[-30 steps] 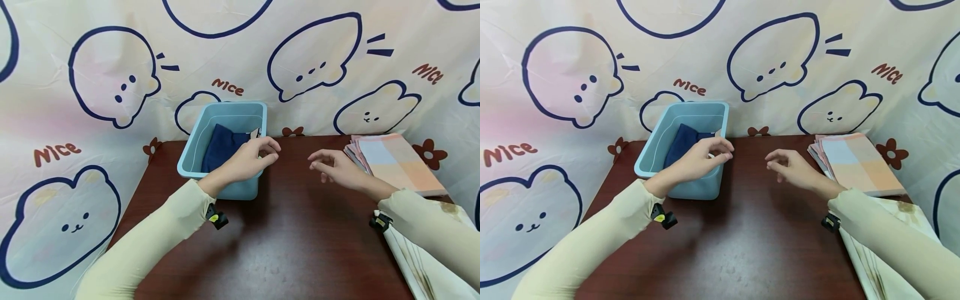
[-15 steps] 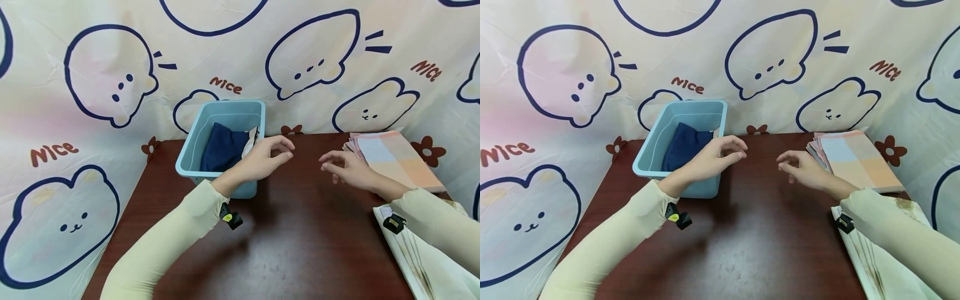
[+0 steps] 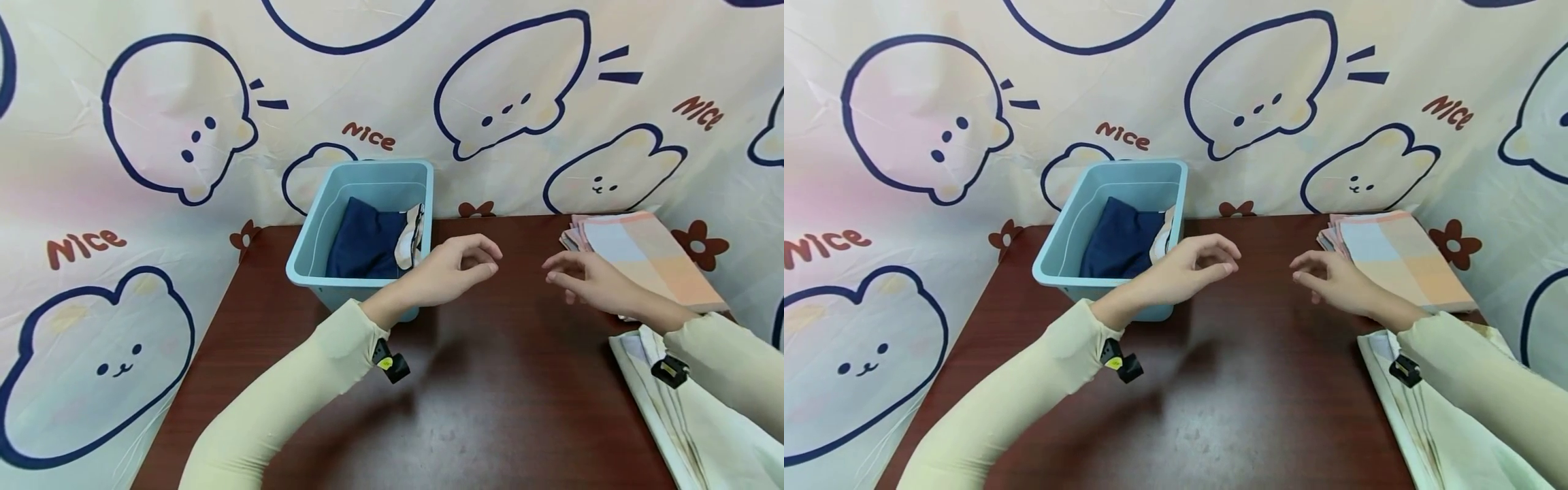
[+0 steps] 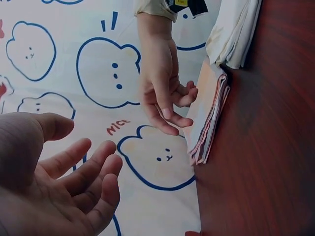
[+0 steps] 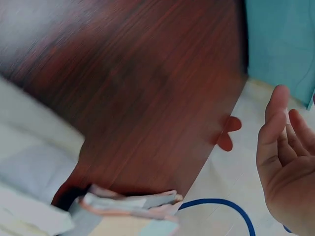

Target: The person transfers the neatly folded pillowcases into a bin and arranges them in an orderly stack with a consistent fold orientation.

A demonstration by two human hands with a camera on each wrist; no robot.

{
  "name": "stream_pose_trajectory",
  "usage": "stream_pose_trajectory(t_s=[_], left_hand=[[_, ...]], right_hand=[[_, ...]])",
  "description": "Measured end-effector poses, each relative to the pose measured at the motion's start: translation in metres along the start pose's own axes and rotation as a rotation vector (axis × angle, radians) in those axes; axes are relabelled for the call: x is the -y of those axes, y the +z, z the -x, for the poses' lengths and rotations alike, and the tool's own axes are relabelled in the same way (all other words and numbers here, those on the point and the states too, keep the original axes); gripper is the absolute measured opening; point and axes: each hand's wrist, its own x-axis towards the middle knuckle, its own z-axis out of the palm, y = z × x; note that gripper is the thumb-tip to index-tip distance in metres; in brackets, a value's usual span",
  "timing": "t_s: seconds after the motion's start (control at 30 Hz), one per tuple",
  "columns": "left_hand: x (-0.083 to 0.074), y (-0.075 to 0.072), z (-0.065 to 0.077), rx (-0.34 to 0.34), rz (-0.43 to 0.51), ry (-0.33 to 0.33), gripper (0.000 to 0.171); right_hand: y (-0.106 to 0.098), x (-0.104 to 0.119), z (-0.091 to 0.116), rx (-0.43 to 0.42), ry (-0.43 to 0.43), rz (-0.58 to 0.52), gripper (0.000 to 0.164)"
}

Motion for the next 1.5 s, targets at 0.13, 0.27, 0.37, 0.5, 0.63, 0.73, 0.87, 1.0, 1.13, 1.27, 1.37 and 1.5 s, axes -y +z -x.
stream_pose_trajectory(t_s=[0.13,0.27,0.37,0.5,0.63,0.73,0.87,1.0,1.13,1.27,1.37,1.5], left_hand=[[0.003,0.009,-0.002,0.023,0.010,0.001,0.022],[0.007,0.018,-0.003,0.041,0.015,-0.008,0.021],[0.011,0.024,-0.002,0.054,0.022,-0.017,0.021],[0.020,0.031,-0.001,0.068,0.039,-0.044,0.021],[0.027,0.036,0.001,0.081,0.044,-0.073,0.020],[0.031,0.039,0.003,0.089,0.043,-0.089,0.020],[0.036,0.043,0.005,0.099,0.038,-0.114,0.020],[0.043,0.048,0.007,0.117,0.042,-0.137,0.020],[0.049,0.053,0.008,0.143,0.049,-0.141,0.020],[0.055,0.059,0.010,0.153,0.051,-0.149,0.020],[0.058,0.063,0.010,0.156,0.049,-0.161,0.020],[0.061,0.068,0.010,0.172,0.054,-0.176,0.021]], right_hand=[[-0.003,-0.008,0.004,0.024,-0.005,0.081,0.024],[-0.006,-0.019,0.008,0.097,0.023,0.116,0.027],[-0.011,-0.028,0.013,0.170,0.057,0.101,0.030],[-0.018,-0.042,0.021,0.249,0.075,0.112,0.028],[-0.024,-0.055,0.027,0.288,0.052,0.169,0.024],[-0.031,-0.064,0.029,0.319,0.048,0.230,0.024],[-0.041,-0.072,0.034,0.407,0.143,0.231,0.028],[-0.046,-0.078,0.041,0.474,0.227,0.219,0.033],[-0.045,-0.079,0.046,0.494,0.226,0.247,0.038],[-0.043,-0.076,0.049,0.554,0.243,0.247,0.048],[-0.041,-0.076,0.054,0.578,0.261,0.260,0.052],[-0.036,-0.080,0.061,0.536,0.253,0.290,0.046]])
